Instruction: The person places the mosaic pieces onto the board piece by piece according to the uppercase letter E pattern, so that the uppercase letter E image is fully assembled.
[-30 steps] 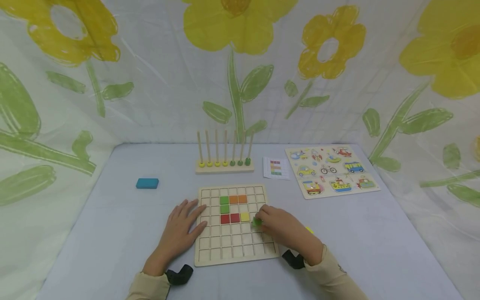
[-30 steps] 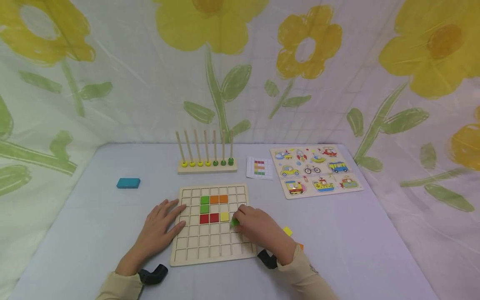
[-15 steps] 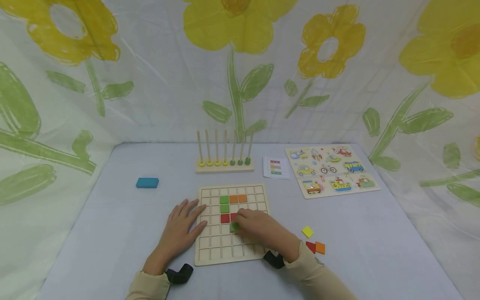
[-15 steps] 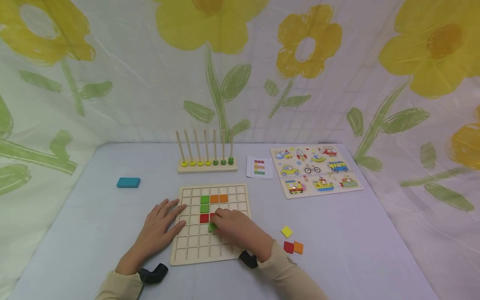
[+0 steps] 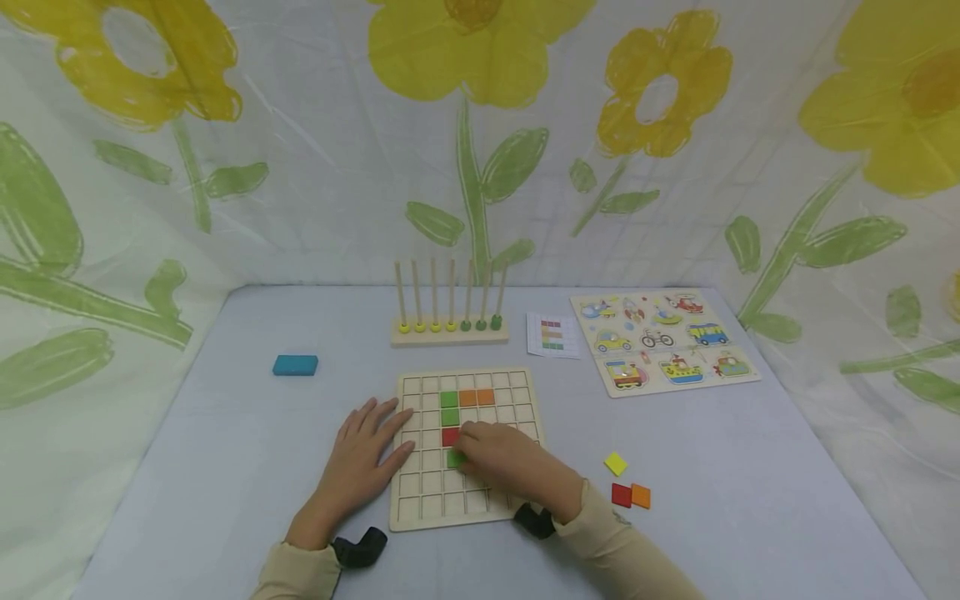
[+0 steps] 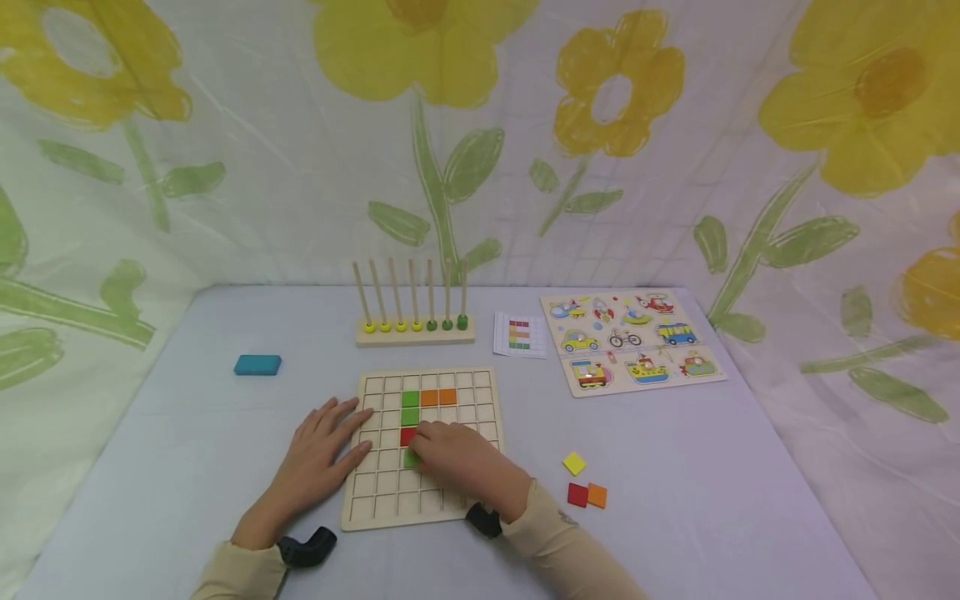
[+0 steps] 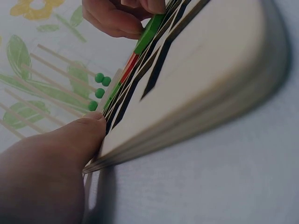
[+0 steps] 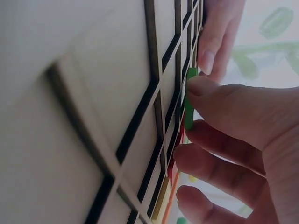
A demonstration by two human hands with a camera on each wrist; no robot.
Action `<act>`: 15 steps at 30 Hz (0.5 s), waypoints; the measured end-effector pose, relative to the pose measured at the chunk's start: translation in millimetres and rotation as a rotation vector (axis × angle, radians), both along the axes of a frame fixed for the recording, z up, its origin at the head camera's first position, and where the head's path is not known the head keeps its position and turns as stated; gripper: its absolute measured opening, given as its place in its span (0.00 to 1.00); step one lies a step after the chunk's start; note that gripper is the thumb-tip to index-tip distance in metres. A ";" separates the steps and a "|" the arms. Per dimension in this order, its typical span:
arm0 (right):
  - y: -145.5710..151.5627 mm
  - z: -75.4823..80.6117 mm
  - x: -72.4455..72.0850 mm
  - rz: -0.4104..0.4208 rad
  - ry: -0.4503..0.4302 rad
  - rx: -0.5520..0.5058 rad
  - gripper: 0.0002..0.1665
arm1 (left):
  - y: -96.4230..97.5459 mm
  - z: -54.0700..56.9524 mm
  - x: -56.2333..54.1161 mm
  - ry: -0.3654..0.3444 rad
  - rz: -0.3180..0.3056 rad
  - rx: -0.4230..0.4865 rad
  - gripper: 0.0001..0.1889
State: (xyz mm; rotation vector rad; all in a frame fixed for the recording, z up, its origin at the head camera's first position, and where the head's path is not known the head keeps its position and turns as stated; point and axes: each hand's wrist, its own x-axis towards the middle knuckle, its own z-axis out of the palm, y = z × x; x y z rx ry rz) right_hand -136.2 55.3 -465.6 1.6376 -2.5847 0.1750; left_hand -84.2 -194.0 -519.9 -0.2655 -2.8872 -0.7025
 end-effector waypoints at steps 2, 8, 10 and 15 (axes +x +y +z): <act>-1.6 -0.3 -0.2 0.002 0.011 0.006 0.08 | -0.1 0.3 0.1 -0.004 0.001 0.001 0.28; -4.2 0.5 -0.3 0.021 0.042 -0.002 0.07 | 0.1 1.9 0.7 -0.011 0.001 0.005 0.28; -4.9 1.6 -0.1 0.027 0.051 -0.003 0.07 | 0.1 2.2 0.7 -0.013 0.001 0.006 0.28; -7.1 1.8 0.1 0.024 0.063 0.027 0.09 | 0.0 2.4 0.4 -0.013 0.001 0.011 0.28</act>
